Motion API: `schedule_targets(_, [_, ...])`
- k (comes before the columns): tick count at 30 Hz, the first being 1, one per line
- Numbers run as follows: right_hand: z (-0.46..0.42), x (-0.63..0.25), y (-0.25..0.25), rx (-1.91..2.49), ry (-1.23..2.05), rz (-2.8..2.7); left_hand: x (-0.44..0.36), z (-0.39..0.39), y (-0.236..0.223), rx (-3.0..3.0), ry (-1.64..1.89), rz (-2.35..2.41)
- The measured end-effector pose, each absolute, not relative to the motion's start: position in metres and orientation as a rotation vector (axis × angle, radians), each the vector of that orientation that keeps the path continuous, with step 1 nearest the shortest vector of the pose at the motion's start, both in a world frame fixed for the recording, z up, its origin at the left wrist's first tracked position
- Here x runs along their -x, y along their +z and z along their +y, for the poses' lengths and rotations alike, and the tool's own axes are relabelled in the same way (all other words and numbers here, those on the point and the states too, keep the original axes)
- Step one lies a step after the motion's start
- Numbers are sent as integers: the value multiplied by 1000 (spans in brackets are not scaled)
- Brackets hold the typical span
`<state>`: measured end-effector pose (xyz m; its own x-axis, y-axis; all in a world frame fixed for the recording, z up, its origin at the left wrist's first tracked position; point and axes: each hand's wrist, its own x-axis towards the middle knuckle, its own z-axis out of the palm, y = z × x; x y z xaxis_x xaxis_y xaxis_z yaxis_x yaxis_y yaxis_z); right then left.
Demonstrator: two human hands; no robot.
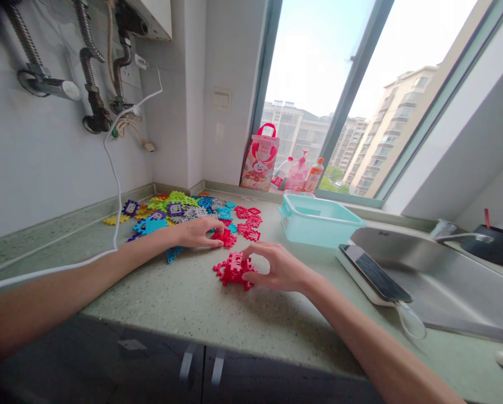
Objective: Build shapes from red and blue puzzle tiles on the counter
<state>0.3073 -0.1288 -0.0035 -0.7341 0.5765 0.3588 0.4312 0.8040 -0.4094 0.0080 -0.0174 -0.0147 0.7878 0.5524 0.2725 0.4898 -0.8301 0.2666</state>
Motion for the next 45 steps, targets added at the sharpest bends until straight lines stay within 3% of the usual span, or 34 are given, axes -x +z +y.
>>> schedule_targets(11, [-128,-307,-5,736,449,-2517,-7,-16,-15,-2829,557,781])
schedule_targets(26, [-51,-331,-50,1134,101,-2301,3,-13,-6,-2740,806,925])
schedule_targets(34, [-54,-331,-41,1191,137,-2303,-7,-17,-13,-2766,620,823])
schedule_targets(45, [-62,-349,-34,1214,158,-2128,-2,-15,-13,-2681,704,962])
